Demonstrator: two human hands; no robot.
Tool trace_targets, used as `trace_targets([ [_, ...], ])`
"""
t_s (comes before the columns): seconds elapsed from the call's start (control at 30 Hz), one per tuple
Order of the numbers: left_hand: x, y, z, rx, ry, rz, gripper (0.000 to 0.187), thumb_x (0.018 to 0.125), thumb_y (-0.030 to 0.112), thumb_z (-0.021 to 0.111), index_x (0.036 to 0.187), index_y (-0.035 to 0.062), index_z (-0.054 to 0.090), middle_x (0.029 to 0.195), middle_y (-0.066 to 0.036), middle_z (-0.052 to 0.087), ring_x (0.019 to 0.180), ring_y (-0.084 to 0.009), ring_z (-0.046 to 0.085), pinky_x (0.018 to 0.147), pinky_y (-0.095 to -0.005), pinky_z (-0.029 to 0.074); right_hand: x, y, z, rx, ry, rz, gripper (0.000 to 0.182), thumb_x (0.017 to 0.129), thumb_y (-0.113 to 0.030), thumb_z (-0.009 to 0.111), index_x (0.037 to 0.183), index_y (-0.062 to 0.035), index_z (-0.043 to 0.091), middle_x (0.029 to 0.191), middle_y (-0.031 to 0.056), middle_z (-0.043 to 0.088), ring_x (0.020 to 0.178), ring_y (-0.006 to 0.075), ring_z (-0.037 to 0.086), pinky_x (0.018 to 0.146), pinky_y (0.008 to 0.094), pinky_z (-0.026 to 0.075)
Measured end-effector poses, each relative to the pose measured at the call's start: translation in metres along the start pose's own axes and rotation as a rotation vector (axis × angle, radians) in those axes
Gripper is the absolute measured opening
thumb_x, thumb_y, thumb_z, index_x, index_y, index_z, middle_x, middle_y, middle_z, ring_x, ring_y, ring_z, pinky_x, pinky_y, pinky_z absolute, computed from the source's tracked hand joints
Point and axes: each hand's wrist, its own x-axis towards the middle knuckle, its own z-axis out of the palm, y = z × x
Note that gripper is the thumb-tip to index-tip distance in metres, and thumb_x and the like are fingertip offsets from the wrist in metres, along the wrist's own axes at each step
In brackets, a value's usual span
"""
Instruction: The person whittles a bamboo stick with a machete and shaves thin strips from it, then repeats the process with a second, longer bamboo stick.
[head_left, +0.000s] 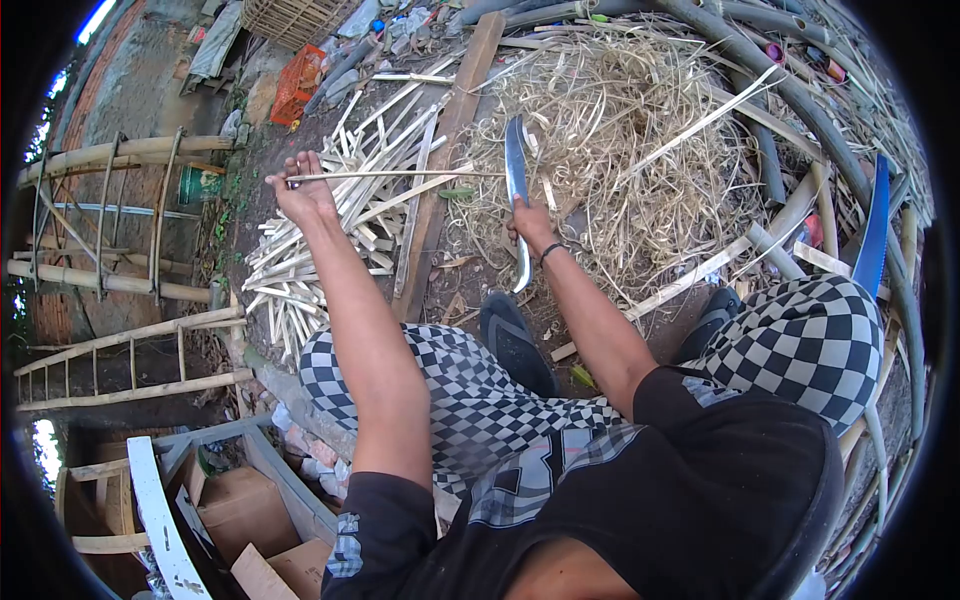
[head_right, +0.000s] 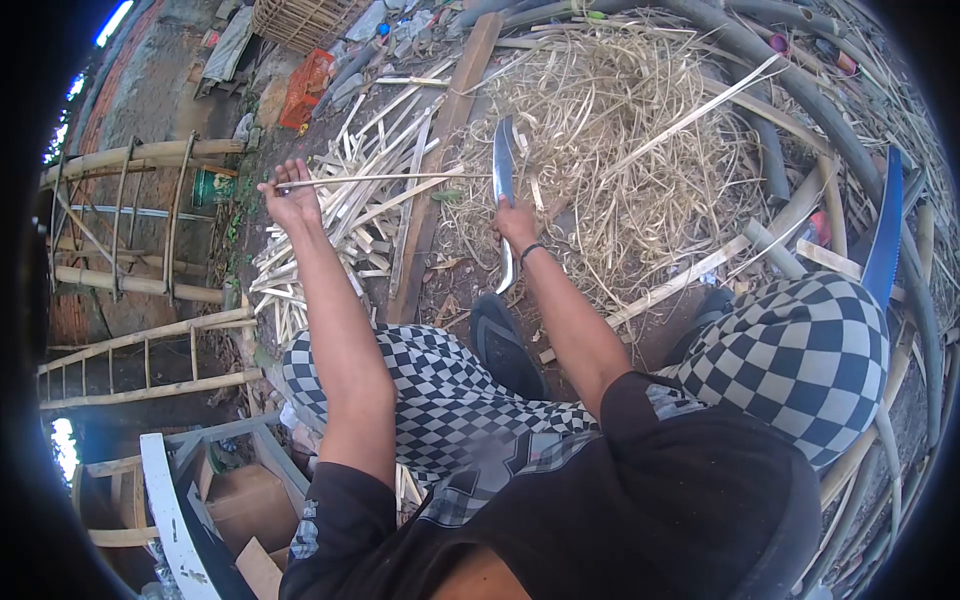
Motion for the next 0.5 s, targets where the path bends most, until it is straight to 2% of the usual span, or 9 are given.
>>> trace_targets([
  [0.07,0.018,0.001,-0.017,0.033,-0.401,-0.072,0.042,0.108,0.044,0.04,0.083,0.0112,0.047,0.064,-0.002,0.042,0.058,-0.0181,0.041,0.064,-0.0367,0.045,-0.007,-0.012,-0.006,0.073,-0.097,0.136,0.03,0.107,-0.037,0.048,0.106,-0.007,0.049,0.063,0.0058,0.052,0.042,0.0161,0.047,0.04,0.0344,0.039],
  [0.1,0.007,-0.004,-0.001,0.058,-0.292,-0.054,0.047,0.109,0.048,0.038,0.079,0.0118,0.045,0.058,0.002,0.033,0.05,-0.0136,0.028,0.051,-0.0306,0.028,-0.013,-0.021,-0.009,0.088,-0.118,0.148,0.03,0.107,-0.037,0.048,0.107,-0.0075,0.047,0.064,0.005,0.051,0.042,0.0157,0.046,0.039,0.0341,0.039],
  [0.2,0.003,-0.008,0.004,0.21,-0.192,0.053,0.051,0.109,0.051,0.031,0.077,0.0139,0.042,0.057,0.004,0.03,0.047,-0.0116,0.025,0.045,-0.0286,0.024,-0.019,-0.031,-0.015,0.134,-0.155,0.219,0.029,0.107,-0.037,0.047,0.106,-0.0078,0.047,0.063,0.0047,0.05,0.043,0.0151,0.046,0.039,0.0335,0.039],
  [0.23,0.003,-0.012,0.005,0.204,-0.135,0.119,0.052,0.108,0.056,0.029,0.075,0.0159,0.037,0.057,0.005,0.026,0.047,-0.0107,0.022,0.044,-0.0286,0.019,-0.018,-0.033,-0.016,0.134,-0.154,0.217,0.029,0.107,-0.037,0.047,0.106,-0.0078,0.047,0.063,0.0047,0.05,0.043,0.0151,0.046,0.039,0.0335,0.039],
  [0.27,0.003,-0.013,0.005,0.203,-0.135,0.118,0.052,0.108,0.056,0.029,0.075,0.0159,0.037,0.057,0.005,0.026,0.047,-0.0107,0.022,0.044,-0.0286,0.019,-0.018,-0.036,-0.018,0.133,-0.15,0.242,0.029,0.107,-0.037,0.047,0.106,-0.0079,0.047,0.064,0.0048,0.05,0.044,0.0147,0.046,0.039,0.0334,0.039],
  [0.33,-0.008,-0.013,0.013,0.268,0.121,0.185,0.054,0.107,0.058,0.028,0.074,0.0168,0.034,0.057,0.005,0.025,0.045,-0.0107,0.018,0.043,-0.0291,0.016,-0.022,-0.039,-0.015,0.13,-0.151,0.269,0.03,0.107,-0.038,0.047,0.105,-0.008,0.047,0.065,0.0049,0.05,0.044,0.0143,0.046,0.04,0.0333,0.039],
  [0.37,-0.009,-0.015,0.019,0.27,0.222,0.211,0.052,0.106,0.058,0.032,0.073,0.0172,0.032,0.057,0.005,0.023,0.044,-0.0109,0.017,0.043,-0.0296,0.014,-0.026,-0.04,-0.009,0.107,-0.129,0.255,0.03,0.107,-0.037,0.047,0.105,-0.0078,0.047,0.065,0.0049,0.051,0.044,0.014,0.046,0.04,0.0331,0.039],
  [0.47,-0.004,-0.015,0.018,0.252,0.12,0.17,0.047,0.104,0.053,0.036,0.073,0.0175,0.031,0.057,0.005,0.023,0.043,-0.011,0.016,0.043,-0.0302,0.013,-0.035,-0.05,0.01,0.092,-0.177,0.256,0.03,0.107,-0.037,0.048,0.108,-0.0067,0.049,0.068,0.0054,0.052,0.045,0.0133,0.047,0.04,0.0325,0.04],
  [0.5,-0.005,-0.015,0.02,0.268,0.146,0.167,0.042,0.101,0.048,0.038,0.073,0.0179,0.03,0.056,0.005,0.021,0.043,-0.011,0.015,0.043,-0.0309,0.013,-0.043,-0.062,0.016,-0.043,-0.241,0.191,0.031,0.107,-0.037,0.047,0.11,-0.0064,0.05,0.068,0.0054,0.053,0.045,0.0131,0.047,0.04,0.0322,0.04],
])
